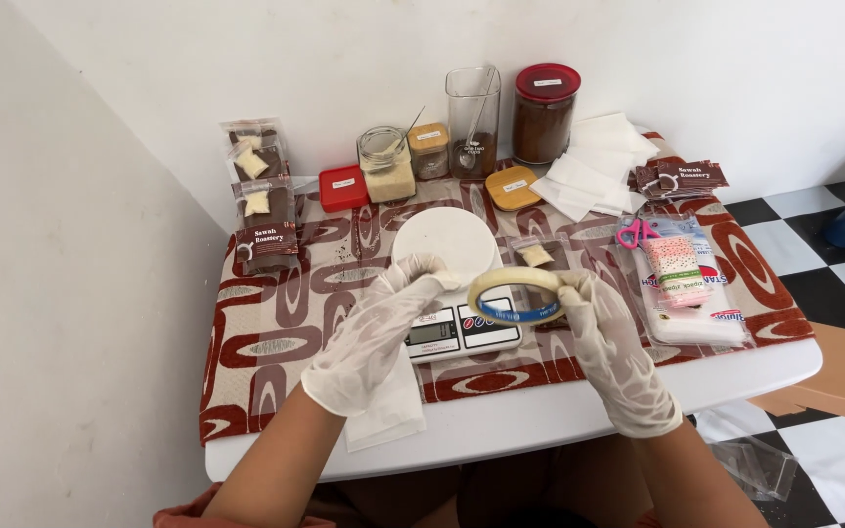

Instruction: The person places a small white item into a clear plastic bag, weighs it on a digital scale, adds a granular substance with a spoon, seals the bag, and secures it with tape. The person then places the sealed bag into a branded outer pouch and seals it.

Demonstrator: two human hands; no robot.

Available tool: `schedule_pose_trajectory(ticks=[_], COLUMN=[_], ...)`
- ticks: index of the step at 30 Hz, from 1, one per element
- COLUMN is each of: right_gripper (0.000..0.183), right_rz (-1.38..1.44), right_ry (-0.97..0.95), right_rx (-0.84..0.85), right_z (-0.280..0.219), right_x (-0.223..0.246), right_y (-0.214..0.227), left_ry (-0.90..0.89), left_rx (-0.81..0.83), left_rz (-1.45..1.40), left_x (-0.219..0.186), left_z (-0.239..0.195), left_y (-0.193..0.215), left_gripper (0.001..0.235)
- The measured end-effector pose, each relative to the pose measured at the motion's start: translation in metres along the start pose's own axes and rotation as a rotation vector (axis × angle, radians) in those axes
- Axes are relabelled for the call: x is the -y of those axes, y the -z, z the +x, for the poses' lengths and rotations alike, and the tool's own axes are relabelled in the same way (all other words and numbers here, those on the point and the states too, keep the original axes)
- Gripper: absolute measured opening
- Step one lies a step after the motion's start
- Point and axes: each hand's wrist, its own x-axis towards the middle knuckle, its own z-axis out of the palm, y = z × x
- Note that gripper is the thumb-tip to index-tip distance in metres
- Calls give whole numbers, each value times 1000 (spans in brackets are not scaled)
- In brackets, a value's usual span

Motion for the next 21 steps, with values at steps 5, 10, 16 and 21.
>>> schedule_pose_trajectory(ticks=[5,10,16,21], right_gripper=[33,43,22,17], right_rz=[122,-77,67,405], right_ry=[-49,412,446,-9], right_rx=[7,-113,-91,198], right_z=[17,30,24,26], right_x=[28,69,94,102], right_y=[-11,-20,-36,-30], left_ry=[136,150,132,136], left_rx=[325,198,228,371], left_rz=[-536,-644,-720,-804], left_x=[22,12,92,47], left_z=[-2,-22,24,3], left_y=[7,-3,7,26], left_gripper=[8,16,22,39])
